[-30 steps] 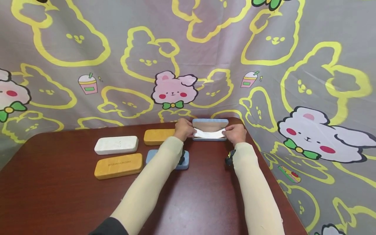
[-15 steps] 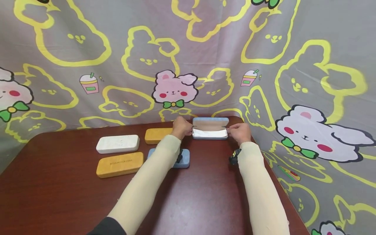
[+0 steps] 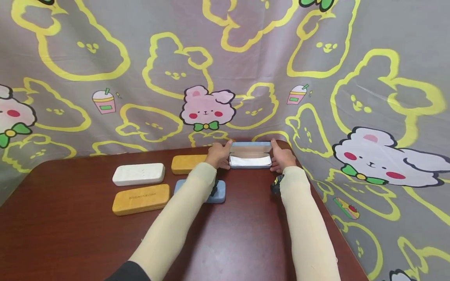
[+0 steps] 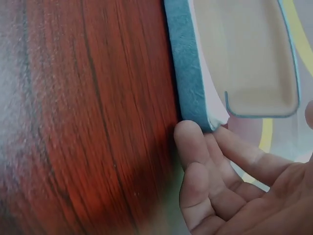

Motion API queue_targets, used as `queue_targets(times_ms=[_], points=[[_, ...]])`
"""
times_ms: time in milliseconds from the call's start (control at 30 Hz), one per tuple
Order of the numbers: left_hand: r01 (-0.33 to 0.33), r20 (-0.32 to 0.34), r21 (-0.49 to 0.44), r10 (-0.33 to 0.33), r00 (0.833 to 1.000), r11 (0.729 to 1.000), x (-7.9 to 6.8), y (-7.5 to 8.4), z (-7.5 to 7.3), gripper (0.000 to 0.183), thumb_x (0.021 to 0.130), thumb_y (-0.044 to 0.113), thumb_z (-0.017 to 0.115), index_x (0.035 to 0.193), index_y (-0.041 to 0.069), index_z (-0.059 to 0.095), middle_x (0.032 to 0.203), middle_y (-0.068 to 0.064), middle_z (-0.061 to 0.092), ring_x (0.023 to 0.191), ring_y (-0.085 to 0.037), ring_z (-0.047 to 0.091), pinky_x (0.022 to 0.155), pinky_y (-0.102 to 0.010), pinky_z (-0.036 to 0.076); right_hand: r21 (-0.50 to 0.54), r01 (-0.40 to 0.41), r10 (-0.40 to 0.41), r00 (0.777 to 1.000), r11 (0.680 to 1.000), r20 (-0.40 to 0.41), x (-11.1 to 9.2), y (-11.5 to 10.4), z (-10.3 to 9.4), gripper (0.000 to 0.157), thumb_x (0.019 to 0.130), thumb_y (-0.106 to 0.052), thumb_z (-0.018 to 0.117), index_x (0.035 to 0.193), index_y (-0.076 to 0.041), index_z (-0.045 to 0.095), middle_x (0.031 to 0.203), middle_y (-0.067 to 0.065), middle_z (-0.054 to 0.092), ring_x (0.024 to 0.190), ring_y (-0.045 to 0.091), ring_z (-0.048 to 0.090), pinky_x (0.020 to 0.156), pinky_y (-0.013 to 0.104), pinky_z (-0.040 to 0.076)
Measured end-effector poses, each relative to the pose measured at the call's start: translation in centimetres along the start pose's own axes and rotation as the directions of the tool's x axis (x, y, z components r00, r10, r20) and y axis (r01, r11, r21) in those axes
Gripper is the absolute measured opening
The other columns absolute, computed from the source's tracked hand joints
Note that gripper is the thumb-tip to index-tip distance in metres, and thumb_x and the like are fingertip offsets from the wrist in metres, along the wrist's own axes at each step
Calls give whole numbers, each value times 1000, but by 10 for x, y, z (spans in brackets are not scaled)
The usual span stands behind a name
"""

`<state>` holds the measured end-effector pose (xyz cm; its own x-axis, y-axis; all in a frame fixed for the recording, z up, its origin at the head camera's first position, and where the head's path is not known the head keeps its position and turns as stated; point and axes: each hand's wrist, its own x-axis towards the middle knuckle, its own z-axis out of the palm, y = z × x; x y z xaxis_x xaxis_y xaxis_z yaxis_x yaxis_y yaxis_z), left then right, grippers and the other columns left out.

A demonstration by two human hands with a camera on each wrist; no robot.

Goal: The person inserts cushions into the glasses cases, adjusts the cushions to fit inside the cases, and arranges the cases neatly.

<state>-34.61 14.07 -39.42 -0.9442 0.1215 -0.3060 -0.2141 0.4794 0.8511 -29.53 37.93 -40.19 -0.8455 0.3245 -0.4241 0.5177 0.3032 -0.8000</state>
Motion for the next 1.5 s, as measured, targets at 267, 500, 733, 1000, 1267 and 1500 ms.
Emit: queue_targets(times_ms=[267,500,733,1000,1267,1500], points=[[6,24,-44,-5,1000,999,1,4,-1,61,104,51,50,126,-5,55,82,-21,59,76,-38,72,68,-45,60,19,-8,9,998,1000,-64,4,-5,1,101,94,-72,36,132,20,50,122,33,58,70,23,70,72,37,57],[11,57,-66,-7,998,998,4,1,-1,58,104,48,51,124,-6,55,94,-28,64,80,-39,71,70,-45,60,71,-3,7,999,997,-44,1,-2,2,96,96,-68,40,136,19,46,125,31,56,72,23,69,77,37,57],[35,95,-62,-29,995,997,6,2,-2,58,104,44,53,136,-6,50,95,-25,62,86,-38,70,74,-44,60,120,8,-3,999,993,-46,1,1,3,86,97,-60,43,135,17,48,125,27,58,72,22,70,77,35,57],[-12,184,-78,26,982,997,1,2,-5,56,106,27,55,146,-8,38,113,-29,58,101,-41,64,85,-45,56,176,29,-19,998,984,-56,1,5,2,66,95,-42,47,129,14,52,106,19,62,72,21,69,76,35,57],[6,219,-27,0,976,1000,5,1,-3,58,101,16,63,148,-5,37,118,-20,58,95,-31,68,79,-37,58,185,55,-44,997,981,-66,2,13,2,52,92,-23,53,130,12,51,86,6,65,70,16,69,73,31,57],[-86,213,135,56,975,987,-2,6,-10,45,100,28,65,128,-6,54,108,-14,61,77,-20,66,73,-30,56,174,67,-57,996,982,-64,3,14,1,47,95,-25,54,124,12,55,79,6,67,68,17,68,70,32,57]])
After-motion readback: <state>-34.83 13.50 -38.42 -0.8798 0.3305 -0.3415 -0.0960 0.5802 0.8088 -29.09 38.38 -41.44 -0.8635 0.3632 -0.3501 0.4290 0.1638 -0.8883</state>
